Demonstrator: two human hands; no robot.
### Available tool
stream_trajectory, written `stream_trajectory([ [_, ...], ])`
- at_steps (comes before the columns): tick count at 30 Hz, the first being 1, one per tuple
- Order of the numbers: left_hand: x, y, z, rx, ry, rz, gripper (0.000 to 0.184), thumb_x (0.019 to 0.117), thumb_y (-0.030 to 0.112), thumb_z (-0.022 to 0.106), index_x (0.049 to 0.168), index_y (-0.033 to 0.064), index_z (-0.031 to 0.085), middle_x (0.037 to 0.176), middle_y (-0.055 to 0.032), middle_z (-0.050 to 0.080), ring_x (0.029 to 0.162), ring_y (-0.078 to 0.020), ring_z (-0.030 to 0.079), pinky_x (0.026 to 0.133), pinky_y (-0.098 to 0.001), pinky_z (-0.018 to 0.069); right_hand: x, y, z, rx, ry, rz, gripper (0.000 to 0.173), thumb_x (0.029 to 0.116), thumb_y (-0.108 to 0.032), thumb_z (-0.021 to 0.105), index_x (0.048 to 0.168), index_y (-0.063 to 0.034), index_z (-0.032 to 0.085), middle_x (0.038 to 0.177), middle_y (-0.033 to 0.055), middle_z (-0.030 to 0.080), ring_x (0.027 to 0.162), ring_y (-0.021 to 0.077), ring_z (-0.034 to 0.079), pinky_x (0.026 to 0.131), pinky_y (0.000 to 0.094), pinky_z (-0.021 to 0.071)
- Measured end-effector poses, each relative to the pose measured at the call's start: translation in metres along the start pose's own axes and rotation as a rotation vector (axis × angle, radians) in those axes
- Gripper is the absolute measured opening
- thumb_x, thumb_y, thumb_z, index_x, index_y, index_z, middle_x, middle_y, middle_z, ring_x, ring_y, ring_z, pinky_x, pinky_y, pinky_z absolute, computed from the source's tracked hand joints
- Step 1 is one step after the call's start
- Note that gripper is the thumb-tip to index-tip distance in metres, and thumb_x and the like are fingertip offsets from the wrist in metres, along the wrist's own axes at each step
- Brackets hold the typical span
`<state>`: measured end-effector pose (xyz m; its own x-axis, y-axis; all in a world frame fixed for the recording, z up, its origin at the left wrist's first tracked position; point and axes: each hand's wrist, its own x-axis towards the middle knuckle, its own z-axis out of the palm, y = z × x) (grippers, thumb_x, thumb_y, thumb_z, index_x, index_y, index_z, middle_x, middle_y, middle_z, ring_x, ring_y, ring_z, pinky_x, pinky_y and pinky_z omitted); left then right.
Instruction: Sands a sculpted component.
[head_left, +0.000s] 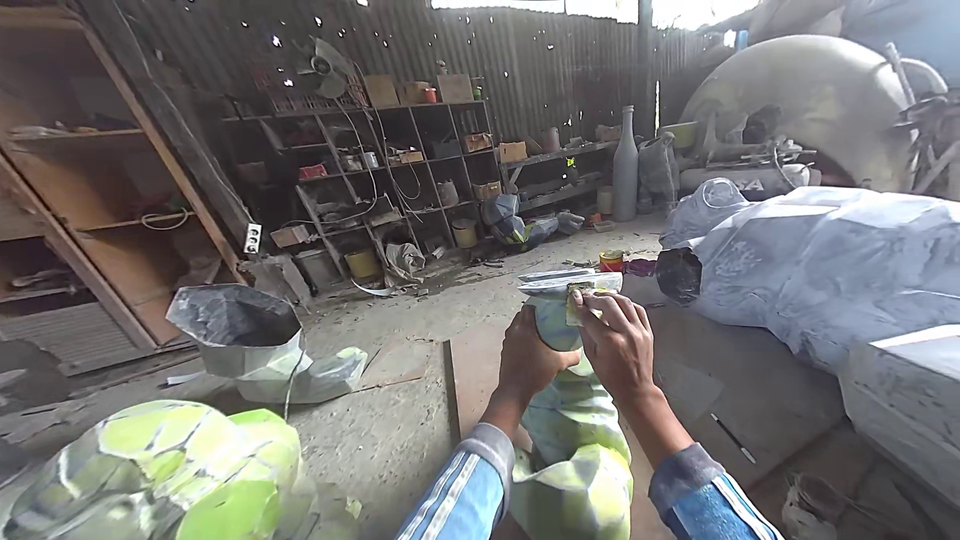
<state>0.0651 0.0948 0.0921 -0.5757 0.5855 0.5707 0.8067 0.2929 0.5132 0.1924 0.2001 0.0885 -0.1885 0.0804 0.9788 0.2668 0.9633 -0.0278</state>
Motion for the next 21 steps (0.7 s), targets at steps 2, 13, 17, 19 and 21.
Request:
stream_trajectory([
  [2,0.001,0.001,0.001,0.008,-0.005,-0.001,0.094,0.0489,0.05,0.098,0.125,0.0109,0.059,0.11,-0.0079,0.067,0.097,-0.0227,0.068,0.082,-0.0505,0.0593,-0.004,0.004,0.001,0.0,0.002,-0.01,0.029,0.0972,-0.015,0.064,0.124,-0.0209,0.075,0.121,0.0018,0.071,0.121,0.0211,0.062,0.102,0.0407,0.0505],
  [13,0.005,0.001,0.001,0.021,-0.011,-0.069,0.096,0.0493,0.05,0.1,0.127,0.0118,0.058,0.115,-0.009,0.066,0.102,-0.0249,0.068,0.084,-0.0523,0.0591,0.006,0.012,-0.004,0.138,0.101,0.006,0.03,0.0991,-0.013,0.06,0.123,-0.0197,0.076,0.127,0.0038,0.07,0.123,0.021,0.062,0.106,0.0416,0.05],
  [17,0.003,-0.003,0.002,0.019,0.015,-0.037,0.094,0.0498,0.05,0.098,0.125,0.0099,0.058,0.112,-0.0106,0.066,0.099,-0.0269,0.068,0.081,-0.0539,0.0586,0.012,0.006,0.005,0.156,0.048,0.008,0.031,0.0999,-0.012,0.06,0.127,-0.0199,0.074,0.131,0.0031,0.068,0.129,0.0205,0.059,0.109,0.041,0.0489],
  [19,0.003,-0.005,0.001,0.025,0.015,-0.03,0.094,0.0494,0.05,0.097,0.125,0.0099,0.059,0.112,-0.0101,0.066,0.1,-0.0267,0.067,0.083,-0.0538,0.0583,0.006,0.004,0.01,0.159,0.019,0.006,0.032,0.1006,-0.013,0.059,0.128,-0.0206,0.073,0.133,0.0027,0.067,0.133,0.0207,0.057,0.112,0.0415,0.0475],
  [21,0.003,-0.005,-0.002,0.02,0.001,-0.05,0.094,0.0493,0.05,0.098,0.126,0.0112,0.059,0.112,-0.0096,0.067,0.101,-0.0262,0.068,0.083,-0.0539,0.0582,0.001,0.003,0.014,0.158,0.024,-0.002,0.032,0.1002,-0.013,0.059,0.127,-0.0201,0.074,0.133,0.0032,0.067,0.133,0.0218,0.056,0.112,0.0421,0.0471],
])
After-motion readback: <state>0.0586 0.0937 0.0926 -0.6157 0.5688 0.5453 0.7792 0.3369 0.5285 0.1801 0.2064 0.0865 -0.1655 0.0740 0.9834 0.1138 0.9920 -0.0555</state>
